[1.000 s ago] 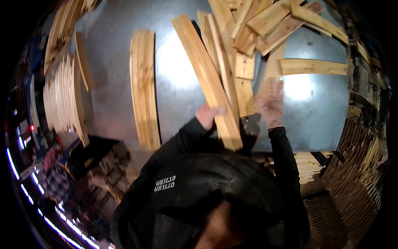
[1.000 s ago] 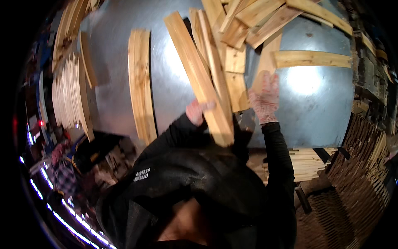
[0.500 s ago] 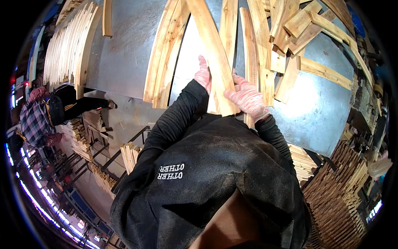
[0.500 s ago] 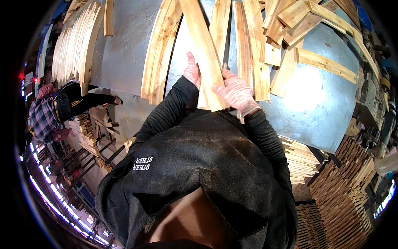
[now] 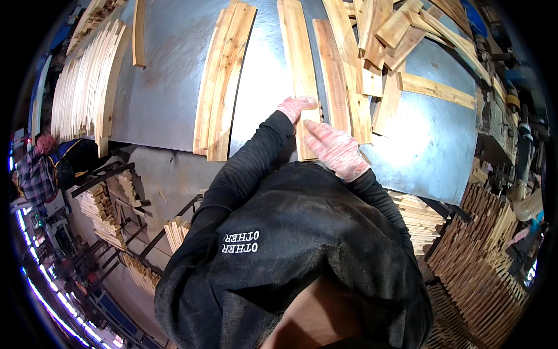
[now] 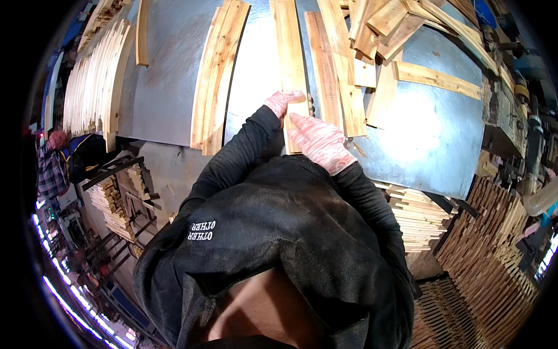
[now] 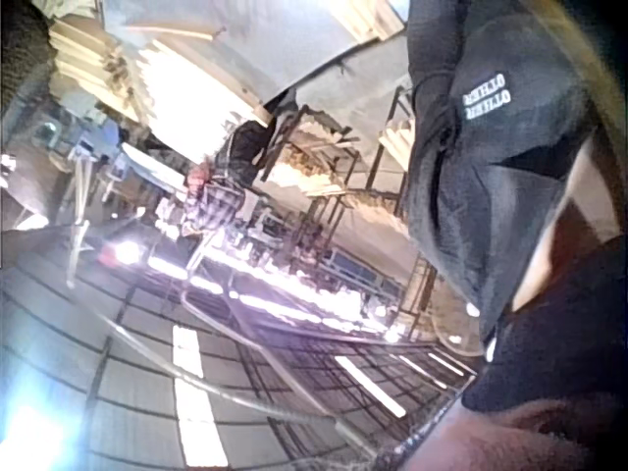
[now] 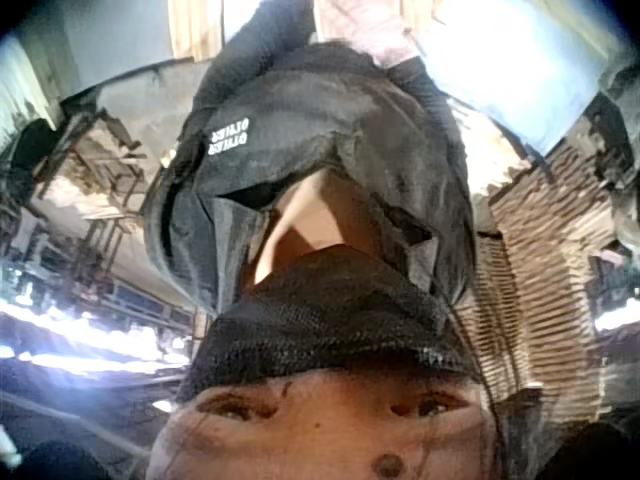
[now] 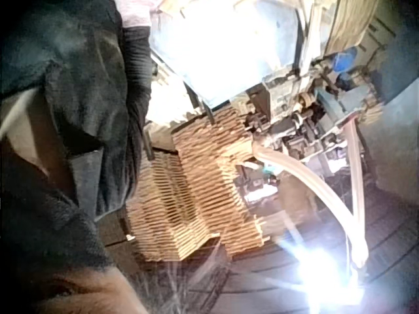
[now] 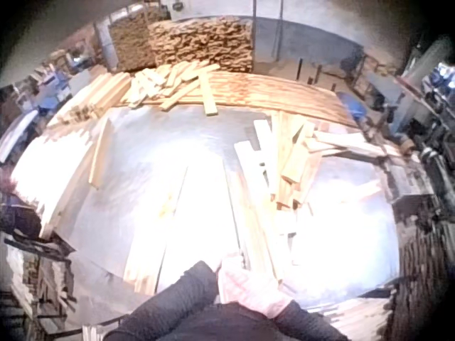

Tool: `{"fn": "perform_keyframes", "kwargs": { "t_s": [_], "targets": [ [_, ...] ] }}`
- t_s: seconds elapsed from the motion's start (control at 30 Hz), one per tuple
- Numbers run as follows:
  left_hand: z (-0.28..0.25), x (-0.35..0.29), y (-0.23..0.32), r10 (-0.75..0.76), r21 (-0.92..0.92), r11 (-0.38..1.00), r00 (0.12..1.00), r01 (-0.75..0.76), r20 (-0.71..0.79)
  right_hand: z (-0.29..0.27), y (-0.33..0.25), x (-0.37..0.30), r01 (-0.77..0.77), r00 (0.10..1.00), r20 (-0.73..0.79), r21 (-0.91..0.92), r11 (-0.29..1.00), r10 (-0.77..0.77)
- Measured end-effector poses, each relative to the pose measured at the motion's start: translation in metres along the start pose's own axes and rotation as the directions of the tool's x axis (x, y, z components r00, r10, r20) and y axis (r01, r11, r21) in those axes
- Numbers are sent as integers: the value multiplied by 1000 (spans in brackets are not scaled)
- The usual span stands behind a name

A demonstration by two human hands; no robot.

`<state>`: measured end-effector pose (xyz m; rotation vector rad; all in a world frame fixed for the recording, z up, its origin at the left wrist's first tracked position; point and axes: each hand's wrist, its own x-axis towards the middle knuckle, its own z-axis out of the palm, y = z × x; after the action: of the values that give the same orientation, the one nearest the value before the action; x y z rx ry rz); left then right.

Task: The person sorts and stacks thin wooden planks on a metal table. They pick up planks from a pile, inspect them, and place them into a neat stack, occasionally moving other planks aside to reach the work.

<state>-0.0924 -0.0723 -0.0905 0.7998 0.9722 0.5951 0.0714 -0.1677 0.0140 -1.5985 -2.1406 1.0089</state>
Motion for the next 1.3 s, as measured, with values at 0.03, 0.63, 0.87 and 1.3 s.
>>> {"fn": "perform_keyframes", "kwargs": {
  "t_s": [0.03,0.63,0.87,1.3],
  "targets": [
    [-2,1,-2,-25,-122,992,996,35,89,-1,2,-6,-152,983,-98,21,988,154],
    [-16,-7,11,-40,281,955,977,100,-210,9,2,-10,-192,909,40,923,332,415],
    [-35,-28,32,140,960,-220,969,-172,205,58,54,13,-248,952,255,967,-62,170],
    [-122,-103,103,31,608,275,625,745,-780,45,65,17,-235,946,248,968,-84,208]
  ]
}}
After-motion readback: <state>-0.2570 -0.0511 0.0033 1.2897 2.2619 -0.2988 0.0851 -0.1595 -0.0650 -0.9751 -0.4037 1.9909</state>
